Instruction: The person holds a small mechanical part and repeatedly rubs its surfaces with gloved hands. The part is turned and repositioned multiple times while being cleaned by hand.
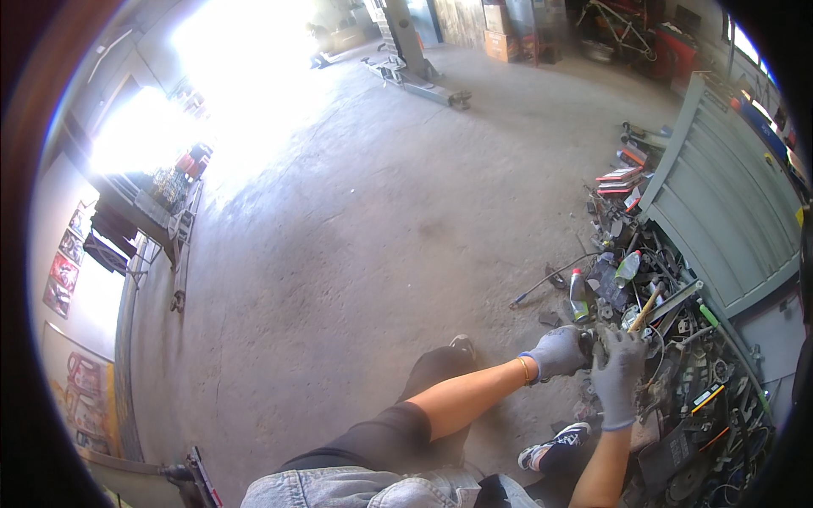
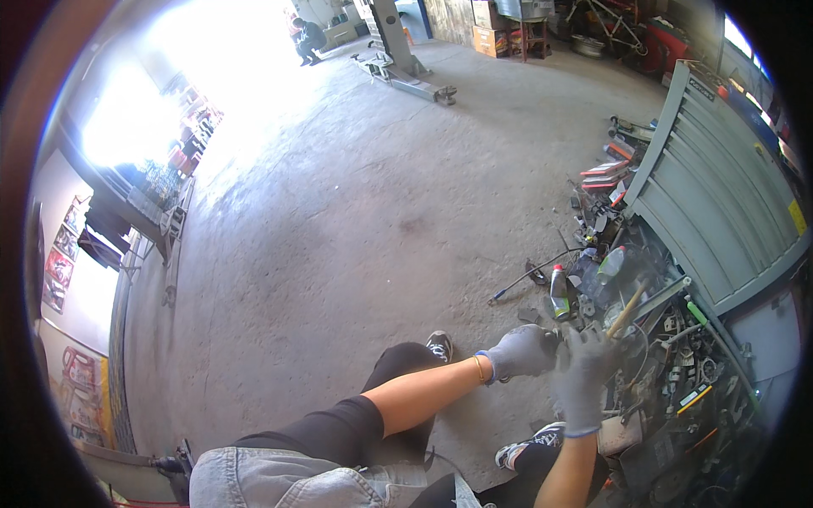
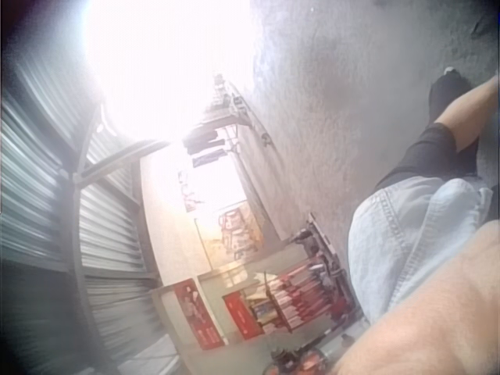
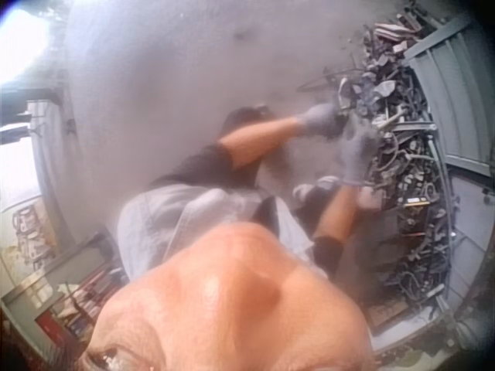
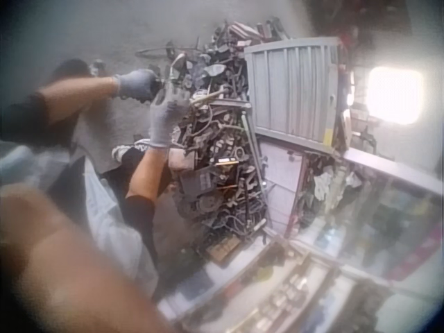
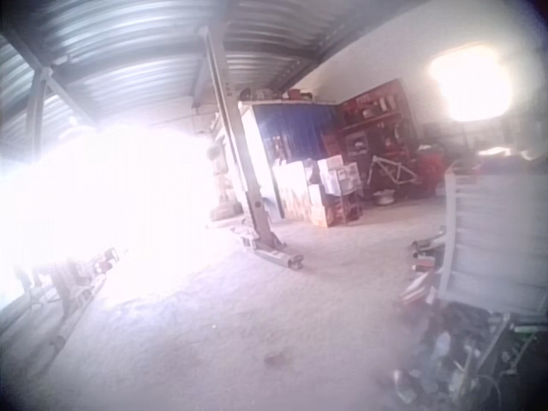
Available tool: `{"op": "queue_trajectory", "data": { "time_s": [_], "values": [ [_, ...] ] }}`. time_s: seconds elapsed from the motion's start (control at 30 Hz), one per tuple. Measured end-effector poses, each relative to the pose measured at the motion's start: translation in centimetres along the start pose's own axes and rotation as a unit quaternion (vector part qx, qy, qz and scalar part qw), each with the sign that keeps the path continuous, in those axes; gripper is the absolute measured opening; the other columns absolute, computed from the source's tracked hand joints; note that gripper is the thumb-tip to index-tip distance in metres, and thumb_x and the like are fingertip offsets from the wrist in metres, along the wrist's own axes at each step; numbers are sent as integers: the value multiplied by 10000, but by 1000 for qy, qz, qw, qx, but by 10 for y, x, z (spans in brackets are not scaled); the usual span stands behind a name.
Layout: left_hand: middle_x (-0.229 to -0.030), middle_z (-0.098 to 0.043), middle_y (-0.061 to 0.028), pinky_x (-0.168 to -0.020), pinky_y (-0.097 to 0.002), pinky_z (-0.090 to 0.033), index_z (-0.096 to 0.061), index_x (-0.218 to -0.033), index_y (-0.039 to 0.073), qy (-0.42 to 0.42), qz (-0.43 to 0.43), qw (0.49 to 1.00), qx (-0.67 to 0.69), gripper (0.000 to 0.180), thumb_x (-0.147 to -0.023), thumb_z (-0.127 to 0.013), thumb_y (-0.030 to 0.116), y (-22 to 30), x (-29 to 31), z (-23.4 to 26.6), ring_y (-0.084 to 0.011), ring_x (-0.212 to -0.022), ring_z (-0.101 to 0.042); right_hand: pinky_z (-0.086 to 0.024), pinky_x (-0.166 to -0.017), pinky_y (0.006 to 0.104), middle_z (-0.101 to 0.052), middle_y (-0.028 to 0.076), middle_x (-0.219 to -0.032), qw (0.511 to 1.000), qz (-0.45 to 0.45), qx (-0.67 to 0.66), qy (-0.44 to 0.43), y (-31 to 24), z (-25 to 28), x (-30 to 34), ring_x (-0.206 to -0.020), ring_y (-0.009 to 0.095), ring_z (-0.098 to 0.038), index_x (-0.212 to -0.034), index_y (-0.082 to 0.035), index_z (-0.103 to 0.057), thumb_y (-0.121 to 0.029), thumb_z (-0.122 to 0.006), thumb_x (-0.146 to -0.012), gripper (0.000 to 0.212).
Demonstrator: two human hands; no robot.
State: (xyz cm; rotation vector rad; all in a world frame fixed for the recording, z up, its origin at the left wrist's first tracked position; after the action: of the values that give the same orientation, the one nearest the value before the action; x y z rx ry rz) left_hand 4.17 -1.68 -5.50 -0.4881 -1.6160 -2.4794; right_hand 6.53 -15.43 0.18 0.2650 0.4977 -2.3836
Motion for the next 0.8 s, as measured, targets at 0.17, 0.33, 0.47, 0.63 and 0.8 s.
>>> {"op": "queue_trajectory", "data": {
  "time_s": [0.17, 0.33, 0.47, 0.63, 0.8],
  "values": [
    [-657, -693, -53, -489, -302, -469, -749, -903, 52, -115, -6, 992, 60, 344, -869, -734, 394, 16, 14, 10, -120, -537, -616, -541, -931, 337, -717, 79, -1202, 866, -130, -482, -42, 46, 8, 10, -1098, 179, -677, -1167, -15, -719, -40, -815, -808, 372],
    [-656, -690, -30, -473, -280, -453, -751, -891, 58, -166, -6, 985, 50, 385, -847, -773, 440, 32, 24, 14, -107, -535, -609, -549, -930, 284, -717, 78, -1214, 848, -128, -506, -88, 56, 7, 13, -1119, 151, -669, -1249, 9, -693, -31, -811, -829, 438],
    [-656, -689, -28, -470, -269, -446, -756, -896, 71, -153, -41, 981, 112, 389, -829, -785, 452, 36, 29, 16, -98, -528, -599, -551, -940, 281, -726, 93, -1186, 827, -159, -529, -107, 53, 1, 13, -1093, 163, -683, -1261, 20, -684, -7, -773, -849, 423],
    [-653, -686, -32, -468, -265, -441, -754, -907, 68, -144, -61, 974, 163, 380, -835, -774, 440, 36, 30, 15, -92, -526, -596, -545, -956, 309, -734, 108, -1175, 860, -155, -479, -80, 50, -9, 7, -1077, 169, -694, -1251, 53, -660, -74, -794, -884, 411],
    [-645, -681, -35, -471, -271, -446, -743, -899, 61, -137, -23, 983, 121, 325, -844, -748, 381, 28, 23, 6, -97, -524, -596, -547, -940, 315, -737, 137, -1196, 927, -113, -352, -70, 41, -14, 1, -1083, 186, -710, -1265, 53, -659, -35, -732, -921, 363]
  ]
}}
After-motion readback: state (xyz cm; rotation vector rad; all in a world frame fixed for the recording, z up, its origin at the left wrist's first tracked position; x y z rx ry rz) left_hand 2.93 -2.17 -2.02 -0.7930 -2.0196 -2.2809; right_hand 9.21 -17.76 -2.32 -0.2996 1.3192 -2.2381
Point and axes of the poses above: each hand's wrist, its own x-axis away from the middle knuckle, its own z-axis out of the back of the hand, y = z × x, the point moved 4 cm from there along -x, towards the middle knuckle
